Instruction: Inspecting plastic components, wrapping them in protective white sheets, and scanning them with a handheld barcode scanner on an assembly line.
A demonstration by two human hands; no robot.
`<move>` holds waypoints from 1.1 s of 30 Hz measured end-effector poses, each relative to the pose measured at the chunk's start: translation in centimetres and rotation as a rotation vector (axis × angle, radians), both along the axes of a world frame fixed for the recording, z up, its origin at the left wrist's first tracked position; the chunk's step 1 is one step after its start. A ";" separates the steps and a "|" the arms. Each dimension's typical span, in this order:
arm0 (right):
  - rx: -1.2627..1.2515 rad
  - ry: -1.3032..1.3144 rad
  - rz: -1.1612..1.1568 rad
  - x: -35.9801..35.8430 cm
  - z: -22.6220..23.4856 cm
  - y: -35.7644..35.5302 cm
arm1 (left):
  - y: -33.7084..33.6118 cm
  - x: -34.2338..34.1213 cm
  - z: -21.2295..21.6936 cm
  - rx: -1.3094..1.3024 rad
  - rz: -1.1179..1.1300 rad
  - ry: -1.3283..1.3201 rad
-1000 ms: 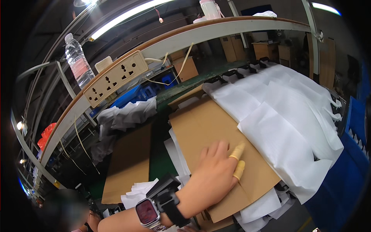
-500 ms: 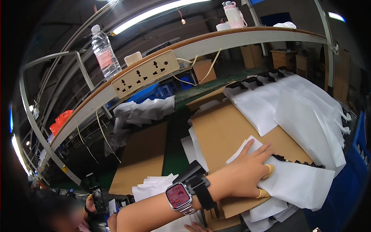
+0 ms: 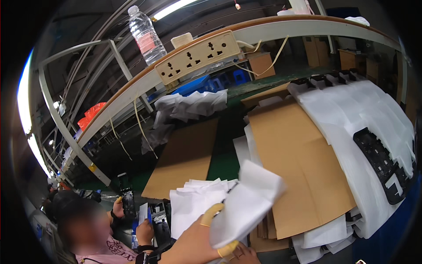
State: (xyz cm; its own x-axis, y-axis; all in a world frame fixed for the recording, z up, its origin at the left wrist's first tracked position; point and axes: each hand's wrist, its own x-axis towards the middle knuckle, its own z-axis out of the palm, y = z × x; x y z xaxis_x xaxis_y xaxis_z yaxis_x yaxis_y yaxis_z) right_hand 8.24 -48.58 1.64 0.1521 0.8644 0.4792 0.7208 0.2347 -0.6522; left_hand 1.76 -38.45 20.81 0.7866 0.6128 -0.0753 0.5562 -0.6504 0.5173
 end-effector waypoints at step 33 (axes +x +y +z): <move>-0.136 0.017 0.070 0.6 2.0 0.1 | 3.9 -8.3 -5.5 0.404 0.423 0.164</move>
